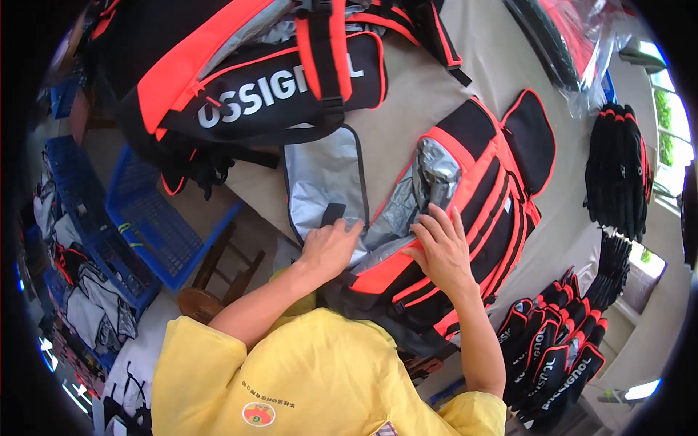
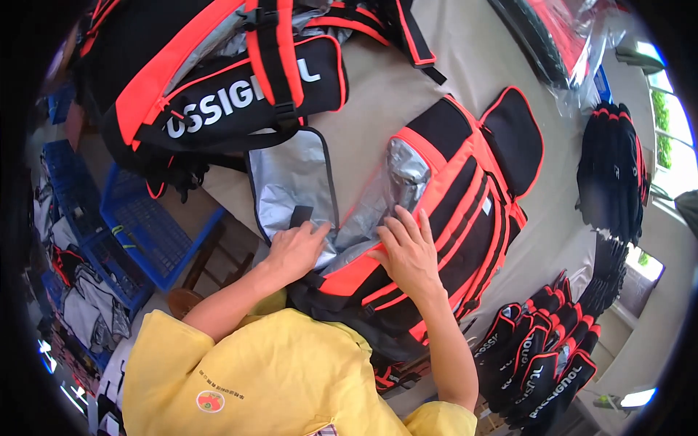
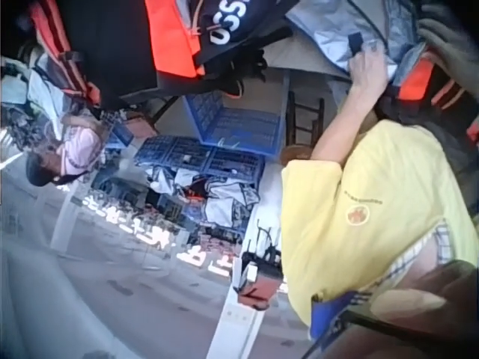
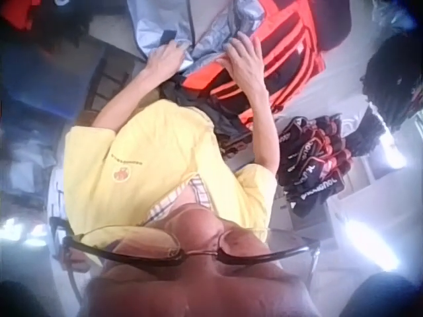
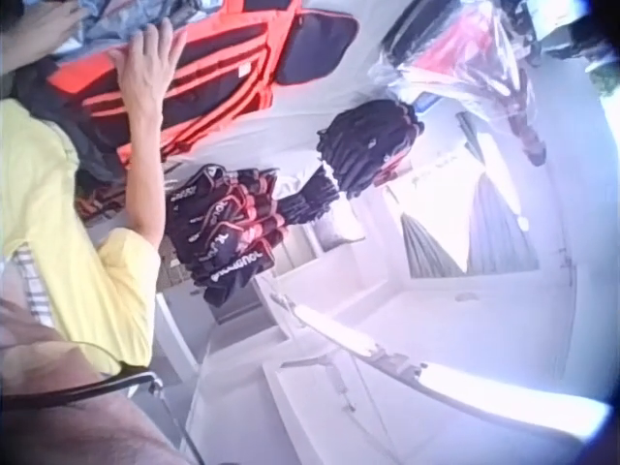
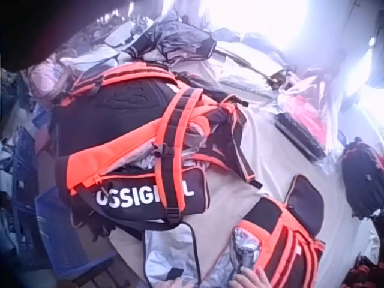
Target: Checking and assembling various parts of a large technical bag or backpack.
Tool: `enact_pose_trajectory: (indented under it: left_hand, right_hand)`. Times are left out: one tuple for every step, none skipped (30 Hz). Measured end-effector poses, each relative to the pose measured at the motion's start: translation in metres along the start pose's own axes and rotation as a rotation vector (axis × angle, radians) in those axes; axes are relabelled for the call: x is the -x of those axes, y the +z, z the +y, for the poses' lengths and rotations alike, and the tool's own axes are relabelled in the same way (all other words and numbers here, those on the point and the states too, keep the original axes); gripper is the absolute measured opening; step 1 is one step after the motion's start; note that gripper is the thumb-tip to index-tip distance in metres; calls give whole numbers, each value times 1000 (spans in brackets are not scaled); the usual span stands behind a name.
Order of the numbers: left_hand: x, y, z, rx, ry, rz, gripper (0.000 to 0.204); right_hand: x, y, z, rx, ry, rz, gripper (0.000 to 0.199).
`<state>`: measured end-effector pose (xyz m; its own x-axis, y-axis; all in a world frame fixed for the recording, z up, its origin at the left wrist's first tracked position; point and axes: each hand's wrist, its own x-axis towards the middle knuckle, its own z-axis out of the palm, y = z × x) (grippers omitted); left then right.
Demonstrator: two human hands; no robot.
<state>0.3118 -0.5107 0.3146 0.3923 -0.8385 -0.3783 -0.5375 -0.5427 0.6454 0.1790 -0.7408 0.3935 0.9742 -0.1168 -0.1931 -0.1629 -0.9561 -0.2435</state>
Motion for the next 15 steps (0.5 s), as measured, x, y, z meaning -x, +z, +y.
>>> enact_pose_trajectory:
  left_hand:
    - [-7, 14, -5, -123, 46, 52, 26]
    - [-18, 26, -5, -230, 118, 108, 27]
    - [-20, 29, -9, -238, 162, 152, 24]
    - [-19, 26, -7, -246, 169, 143, 17]
    - [-17, 23, -9, -280, 182, 154, 21]
    - [-13, 18, -13, -291, 206, 164, 27]
    - [-6, 12, -12, -294, 233, 216, 33]
    - [-5, 10, -12, -367, 306, 279, 36]
    - [-9, 11, -16, -353, 327, 232, 36]
    - [-16, 13, -17, -344, 361, 229, 36]
    - [-19, 12, -18, -314, 377, 201, 36]
    - [-19, 8, -18, -294, 380, 180, 36]
    - [-25, 3, -17, -315, 393, 180, 36]
    - [-28, 0, -18, -292, 400, 152, 36]
    - [-31, -5, -21, -274, 397, 126, 35]
  right_hand:
    - [7, 4, -2, -58, 5, 48, 42]
    - [15, 7, -1, -97, 28, 97, 40]
    - [25, 5, -2, -173, 73, 167, 38]
    - [39, 5, -1, -230, 126, 241, 36]
    - [54, 4, 3, -219, 193, 347, 34]
    - [71, 0, 9, -204, 247, 451, 32]
    - [97, 2, 21, -196, 399, 561, 31]
    - [127, 8, 35, -195, 535, 680, 30]
    - [160, 12, 46, -165, 734, 772, 25]
    - [200, 30, 59, -233, 991, 834, 22]
    - [238, 49, 69, -393, 1289, 865, 25]
    - [275, 69, 87, -438, 1473, 893, 30]
    - [330, 105, 105, -316, 1558, 868, 33]
    - [370, 130, 117, -333, 1631, 839, 32]
    - [407, 150, 124, -207, 1701, 660, 33]
